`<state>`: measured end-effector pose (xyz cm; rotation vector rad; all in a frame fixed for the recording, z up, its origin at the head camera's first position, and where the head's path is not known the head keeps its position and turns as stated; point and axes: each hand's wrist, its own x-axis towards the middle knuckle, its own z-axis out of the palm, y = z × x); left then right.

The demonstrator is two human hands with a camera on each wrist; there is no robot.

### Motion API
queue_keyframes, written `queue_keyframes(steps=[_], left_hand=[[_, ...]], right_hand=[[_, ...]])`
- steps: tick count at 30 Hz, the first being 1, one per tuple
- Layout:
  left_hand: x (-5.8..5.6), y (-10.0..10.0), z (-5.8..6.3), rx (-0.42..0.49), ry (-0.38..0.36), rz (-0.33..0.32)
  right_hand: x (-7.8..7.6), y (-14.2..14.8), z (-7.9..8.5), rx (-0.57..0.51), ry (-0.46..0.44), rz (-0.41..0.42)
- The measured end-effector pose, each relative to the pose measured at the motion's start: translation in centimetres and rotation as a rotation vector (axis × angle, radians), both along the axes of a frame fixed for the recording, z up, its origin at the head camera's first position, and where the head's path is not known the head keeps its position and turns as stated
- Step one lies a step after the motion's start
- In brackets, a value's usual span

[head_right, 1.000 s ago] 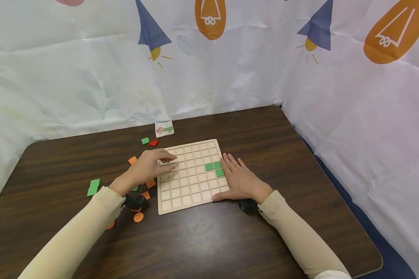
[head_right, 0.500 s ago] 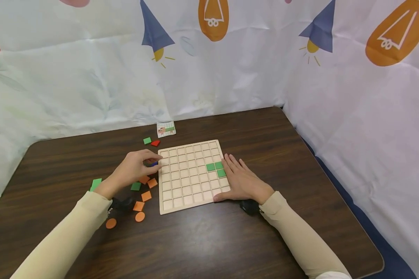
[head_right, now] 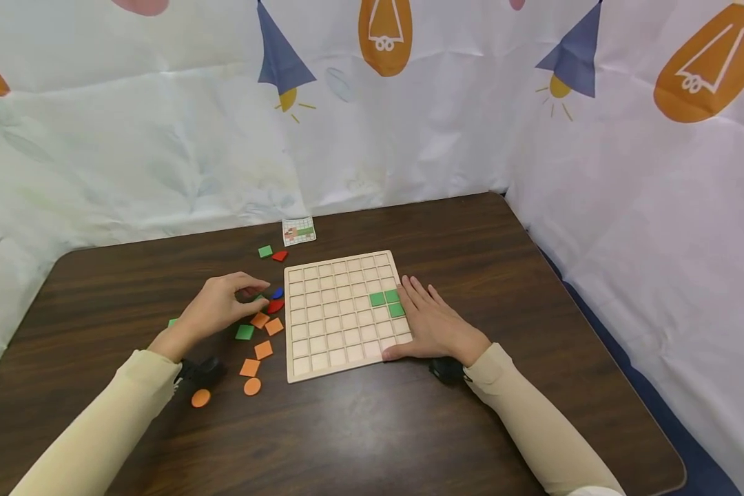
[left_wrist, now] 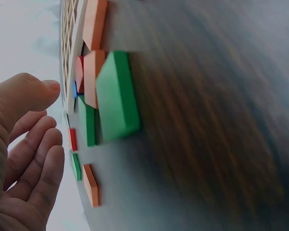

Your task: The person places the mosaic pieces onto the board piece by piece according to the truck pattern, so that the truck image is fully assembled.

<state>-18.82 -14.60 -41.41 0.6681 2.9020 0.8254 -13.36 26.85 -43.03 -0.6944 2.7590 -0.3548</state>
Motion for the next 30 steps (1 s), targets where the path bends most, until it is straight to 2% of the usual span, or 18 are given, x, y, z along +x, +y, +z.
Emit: queue_keyframes(steps=[17, 30], left_hand=[[0.2, -1.6, -1.2, -0.043, -0.021, 0.005], [0.2, -1.6, -1.0, -0.043, -0.037, -0.002]], right_hand=[[0.1, 0.0, 0.0, -0.027, -0.019, -0.009], [0.0, -0.1, 0.1, -0.033, -0.016, -0.007]])
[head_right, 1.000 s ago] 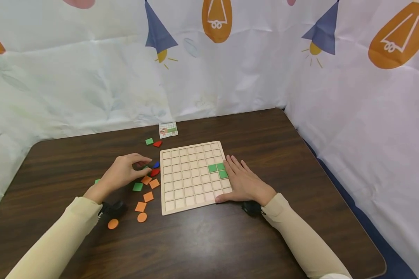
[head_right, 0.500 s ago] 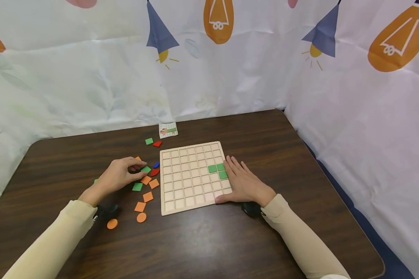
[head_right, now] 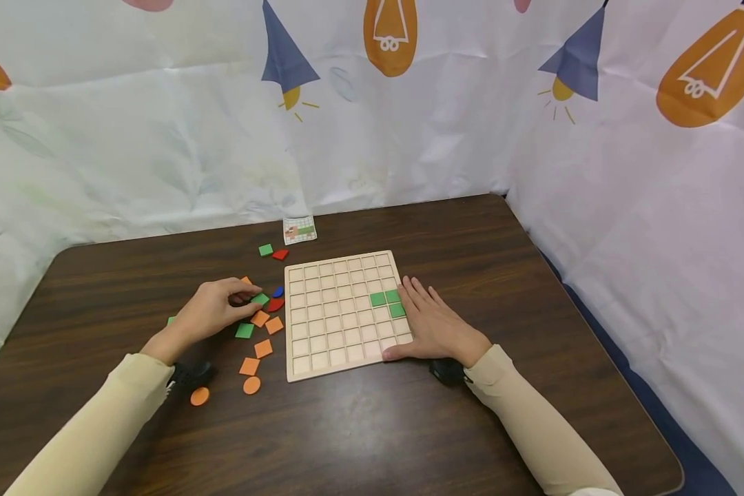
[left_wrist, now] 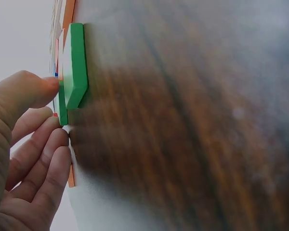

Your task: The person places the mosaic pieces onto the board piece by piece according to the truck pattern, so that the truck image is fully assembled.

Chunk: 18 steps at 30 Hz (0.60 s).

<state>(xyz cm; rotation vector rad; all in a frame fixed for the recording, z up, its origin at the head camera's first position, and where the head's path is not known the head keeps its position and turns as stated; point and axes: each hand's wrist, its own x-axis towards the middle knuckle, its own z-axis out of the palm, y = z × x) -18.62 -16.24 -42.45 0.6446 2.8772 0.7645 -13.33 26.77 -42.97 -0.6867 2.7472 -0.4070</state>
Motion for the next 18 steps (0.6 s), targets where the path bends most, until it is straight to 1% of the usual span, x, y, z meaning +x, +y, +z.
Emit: queue_keyframes(steps=[18], left_hand=[[-0.12, -0.07, -0.18, 0.005, -0.006, 0.008]], right_hand=[[-0.06, -0.04, -0.01, 0.003, 0.005, -0.001]])
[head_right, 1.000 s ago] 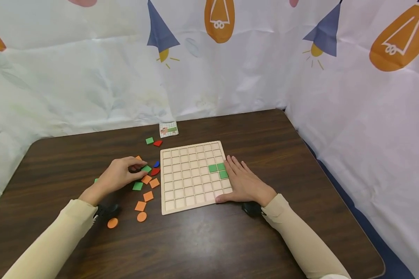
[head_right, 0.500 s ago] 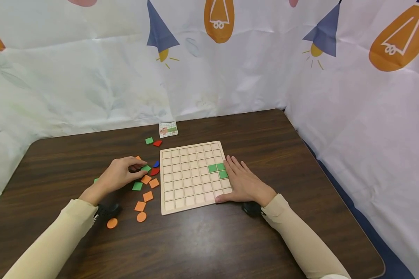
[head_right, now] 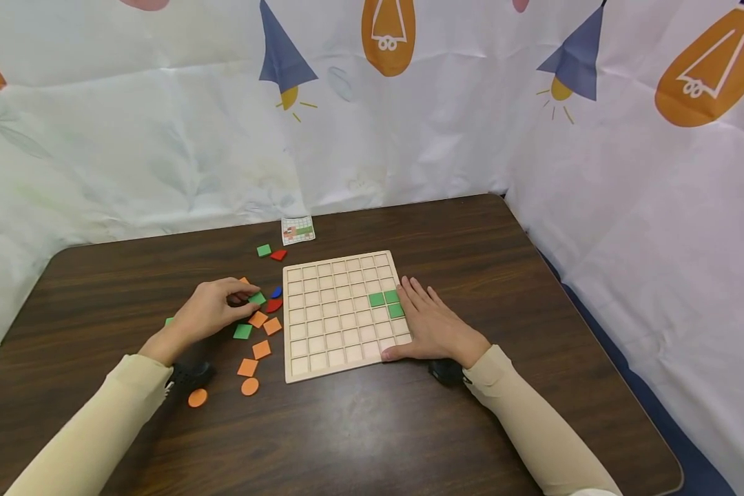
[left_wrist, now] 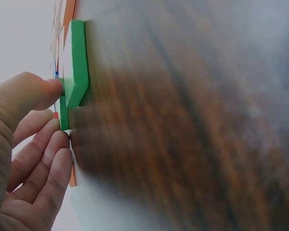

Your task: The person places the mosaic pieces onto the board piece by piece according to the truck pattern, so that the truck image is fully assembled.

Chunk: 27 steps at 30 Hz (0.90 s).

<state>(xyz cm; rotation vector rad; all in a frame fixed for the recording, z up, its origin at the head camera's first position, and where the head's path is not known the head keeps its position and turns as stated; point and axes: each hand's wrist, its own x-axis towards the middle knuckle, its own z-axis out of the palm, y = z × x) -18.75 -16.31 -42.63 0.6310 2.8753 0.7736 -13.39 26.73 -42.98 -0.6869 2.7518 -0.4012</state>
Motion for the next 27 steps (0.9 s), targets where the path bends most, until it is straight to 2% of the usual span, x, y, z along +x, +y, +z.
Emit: queue_keyframes(steps=[14, 27], left_hand=[[-0.2, 0.07, 0.24, -0.022, -0.012, -0.001], [-0.25, 0.35, 0.18, -0.001, 0.018, 0.004]], right_hand=[[0.0, 0.02, -0.07, -0.003, 0.009, -0.002], [-0.07, 0.14, -0.32, 0.001, 0.012, 0.004]])
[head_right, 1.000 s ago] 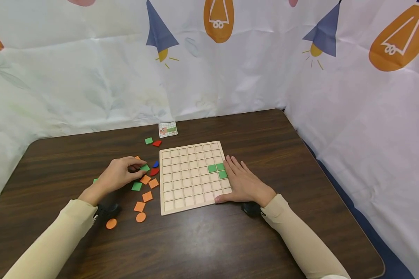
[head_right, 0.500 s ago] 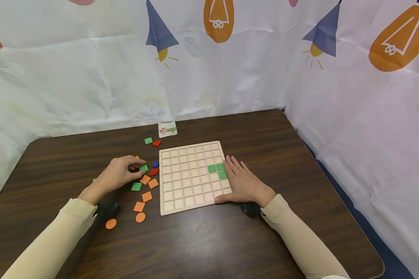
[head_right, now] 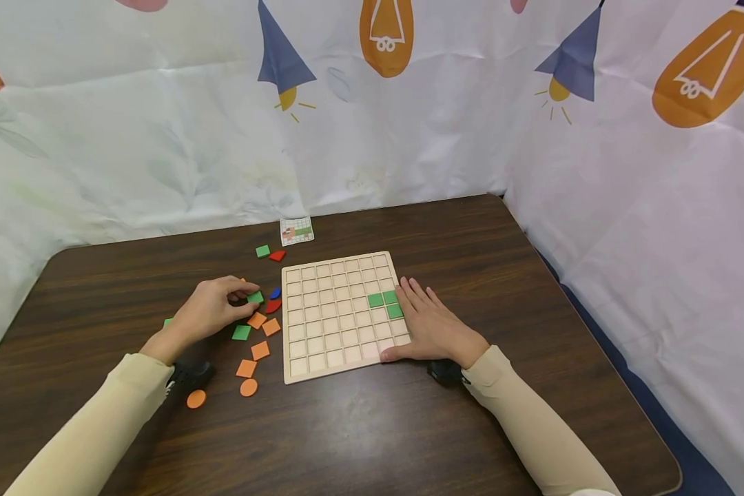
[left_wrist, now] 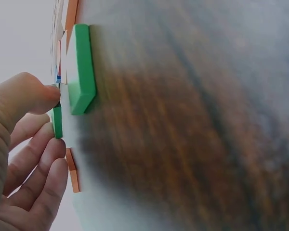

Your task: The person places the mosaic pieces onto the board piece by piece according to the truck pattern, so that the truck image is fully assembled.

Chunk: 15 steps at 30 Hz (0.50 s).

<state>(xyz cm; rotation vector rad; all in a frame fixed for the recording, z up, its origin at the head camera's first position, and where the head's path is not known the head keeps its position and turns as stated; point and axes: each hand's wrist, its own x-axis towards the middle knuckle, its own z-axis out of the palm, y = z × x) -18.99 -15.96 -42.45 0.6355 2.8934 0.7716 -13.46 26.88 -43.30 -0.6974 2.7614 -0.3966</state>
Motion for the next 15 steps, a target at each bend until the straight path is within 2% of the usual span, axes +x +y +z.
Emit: queue_keyframes(steps=[15], left_hand=[[0.23, 0.43, 0.48, 0.035, 0.027, 0.015]], right_hand=[[0.18, -0.19, 0.25, -0.003, -0.005, -0.005]])
